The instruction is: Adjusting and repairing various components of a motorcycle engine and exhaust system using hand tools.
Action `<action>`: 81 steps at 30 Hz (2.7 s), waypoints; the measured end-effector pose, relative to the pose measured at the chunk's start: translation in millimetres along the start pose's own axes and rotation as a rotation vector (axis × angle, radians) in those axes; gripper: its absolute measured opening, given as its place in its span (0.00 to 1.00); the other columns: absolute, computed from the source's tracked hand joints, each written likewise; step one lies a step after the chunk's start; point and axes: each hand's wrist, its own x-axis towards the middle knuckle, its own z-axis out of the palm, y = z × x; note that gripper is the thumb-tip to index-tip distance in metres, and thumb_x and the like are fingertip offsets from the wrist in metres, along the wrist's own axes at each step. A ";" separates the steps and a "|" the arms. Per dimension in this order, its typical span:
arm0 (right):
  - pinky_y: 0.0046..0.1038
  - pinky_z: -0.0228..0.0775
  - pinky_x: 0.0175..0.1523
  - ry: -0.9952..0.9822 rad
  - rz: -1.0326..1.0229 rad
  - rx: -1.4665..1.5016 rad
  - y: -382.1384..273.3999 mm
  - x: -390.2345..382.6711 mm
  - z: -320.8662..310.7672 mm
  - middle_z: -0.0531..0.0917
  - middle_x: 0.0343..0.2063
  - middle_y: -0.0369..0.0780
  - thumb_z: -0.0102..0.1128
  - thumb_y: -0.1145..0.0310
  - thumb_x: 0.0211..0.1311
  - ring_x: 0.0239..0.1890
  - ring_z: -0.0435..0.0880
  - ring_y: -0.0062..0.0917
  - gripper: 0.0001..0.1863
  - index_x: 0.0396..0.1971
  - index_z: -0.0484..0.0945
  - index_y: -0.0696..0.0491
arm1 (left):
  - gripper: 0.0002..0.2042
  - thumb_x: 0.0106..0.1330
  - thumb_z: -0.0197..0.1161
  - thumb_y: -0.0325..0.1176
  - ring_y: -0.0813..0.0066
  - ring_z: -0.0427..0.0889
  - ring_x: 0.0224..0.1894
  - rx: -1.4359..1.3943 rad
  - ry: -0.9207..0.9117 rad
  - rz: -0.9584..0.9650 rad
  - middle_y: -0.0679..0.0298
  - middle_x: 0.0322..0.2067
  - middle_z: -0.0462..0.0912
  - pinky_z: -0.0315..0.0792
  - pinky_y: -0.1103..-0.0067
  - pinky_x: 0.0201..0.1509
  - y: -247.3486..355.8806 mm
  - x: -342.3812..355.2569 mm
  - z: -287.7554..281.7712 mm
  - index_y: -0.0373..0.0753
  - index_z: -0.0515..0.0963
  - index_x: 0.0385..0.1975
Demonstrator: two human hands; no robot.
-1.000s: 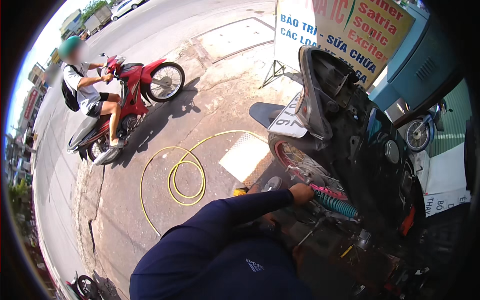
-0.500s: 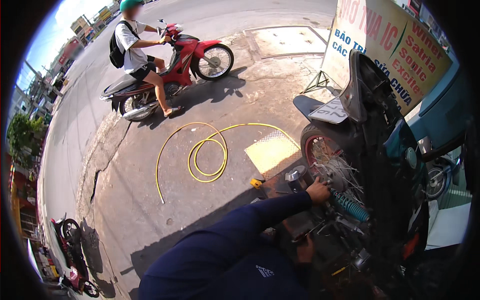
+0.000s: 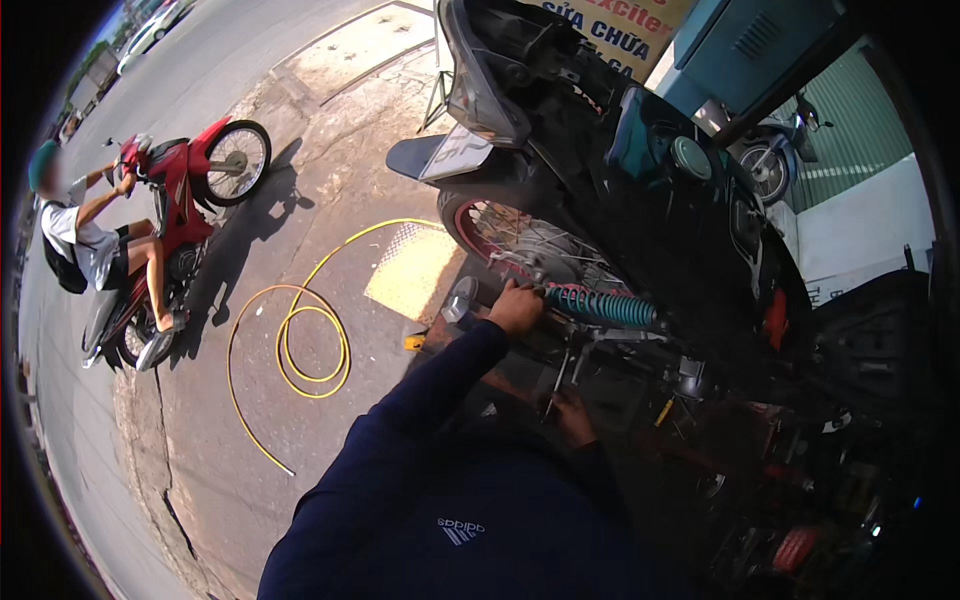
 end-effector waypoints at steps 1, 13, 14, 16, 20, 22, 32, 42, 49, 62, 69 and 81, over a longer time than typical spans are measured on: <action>0.28 0.71 0.43 0.035 -0.046 -0.042 -0.1 0.1 -3.1 0.80 0.37 0.38 0.52 0.70 0.64 0.38 0.79 0.25 0.13 0.46 0.73 0.59 | 0.09 0.54 0.54 0.32 0.66 0.74 0.49 -0.031 -0.012 0.016 0.63 0.41 0.78 0.63 0.63 0.50 -1.9 1.2 -1.5 0.43 0.81 0.29; 0.25 0.69 0.47 0.087 -0.100 -0.236 5.5 -0.2 2.2 0.81 0.37 0.38 0.53 0.70 0.65 0.39 0.78 0.22 0.13 0.46 0.73 0.60 | 0.14 0.55 0.53 0.31 0.68 0.73 0.49 0.010 -0.056 0.048 0.64 0.40 0.76 0.62 0.65 0.51 -3.8 -0.6 -4.6 0.46 0.79 0.40; 0.25 0.69 0.47 0.114 -0.050 -0.296 4.3 -0.5 4.9 0.81 0.37 0.38 0.53 0.70 0.65 0.39 0.79 0.22 0.13 0.46 0.73 0.60 | 0.14 0.55 0.53 0.31 0.68 0.73 0.49 0.000 -0.039 0.061 0.64 0.40 0.76 0.62 0.65 0.51 -4.3 -0.6 -2.9 0.46 0.79 0.40; 0.26 0.69 0.47 0.101 -0.046 -0.168 1.3 -1.4 12.8 0.81 0.38 0.38 0.53 0.70 0.65 0.39 0.79 0.23 0.13 0.47 0.74 0.59 | 0.13 0.55 0.52 0.31 0.68 0.73 0.47 -0.010 0.022 0.066 0.65 0.38 0.76 0.63 0.66 0.49 -5.1 -1.0 -1.0 0.46 0.78 0.40; 0.31 0.71 0.46 -0.079 0.079 0.309 -7.9 -4.7 29.4 0.80 0.37 0.39 0.50 0.70 0.66 0.37 0.79 0.27 0.13 0.47 0.73 0.58 | 0.12 0.56 0.52 0.31 0.68 0.73 0.47 -0.014 0.050 0.080 0.64 0.38 0.76 0.63 0.66 0.49 -5.2 -1.7 -1.2 0.46 0.78 0.39; 0.33 0.71 0.44 -0.068 0.081 0.335 -12.2 -4.8 35.6 0.79 0.36 0.38 0.49 0.70 0.66 0.36 0.78 0.27 0.13 0.47 0.72 0.58 | 0.12 0.56 0.51 0.31 0.68 0.73 0.47 -0.013 0.012 0.073 0.64 0.38 0.76 0.63 0.66 0.49 -4.6 -1.9 -3.4 0.46 0.77 0.39; 0.30 0.69 0.37 -0.124 -0.036 0.466 6.5 -2.9 36.1 0.75 0.29 0.37 0.47 0.70 0.67 0.29 0.74 0.23 0.10 0.45 0.71 0.56 | 0.14 0.56 0.53 0.31 0.65 0.72 0.51 -0.047 -0.007 0.069 0.62 0.41 0.75 0.62 0.63 0.52 -0.8 -2.6 -14.1 0.45 0.76 0.43; 0.29 0.72 0.40 0.212 -0.164 -0.422 -15.9 13.0 32.6 0.81 0.33 0.39 0.59 0.72 0.59 0.35 0.80 0.27 0.10 0.37 0.75 0.63 | 0.15 0.56 0.51 0.30 0.65 0.72 0.51 -0.032 -0.024 0.066 0.62 0.42 0.75 0.62 0.63 0.52 -1.2 -1.3 -13.5 0.47 0.76 0.44; 0.27 0.71 0.44 0.008 -0.007 -0.108 -32.9 18.5 14.9 0.82 0.33 0.39 0.63 0.73 0.53 0.37 0.81 0.24 0.12 0.37 0.78 0.61 | 0.10 0.58 0.49 0.32 0.67 0.74 0.46 -0.054 0.055 0.049 0.64 0.38 0.77 0.61 0.64 0.48 -1.0 -1.9 -9.9 0.46 0.78 0.35; 0.23 0.68 0.38 -0.161 0.032 -0.148 -40.9 11.0 11.1 0.81 0.30 0.35 0.63 0.66 0.56 0.32 0.77 0.18 0.14 0.39 0.78 0.58 | 0.14 0.57 0.51 0.30 0.64 0.73 0.48 -0.059 0.006 0.039 0.61 0.38 0.76 0.62 0.64 0.51 -1.2 0.1 -13.8 0.45 0.77 0.42; 0.20 0.65 0.28 -0.044 0.160 -0.225 -40.0 9.2 11.7 0.79 0.27 0.33 0.63 0.67 0.57 0.26 0.75 0.15 0.11 0.37 0.78 0.57 | 0.15 0.56 0.50 0.29 0.65 0.73 0.48 -0.055 -0.014 0.029 0.61 0.38 0.76 0.62 0.65 0.49 -1.3 1.0 -12.7 0.45 0.77 0.43; 0.19 0.65 0.28 0.050 0.175 -0.041 -53.4 -2.0 24.8 0.78 0.28 0.31 0.63 0.71 0.55 0.25 0.74 0.14 0.13 0.40 0.76 0.55 | 0.13 0.56 0.51 0.31 0.64 0.72 0.46 -0.092 0.045 0.043 0.61 0.37 0.76 0.61 0.65 0.49 -2.4 -0.3 -12.4 0.44 0.78 0.40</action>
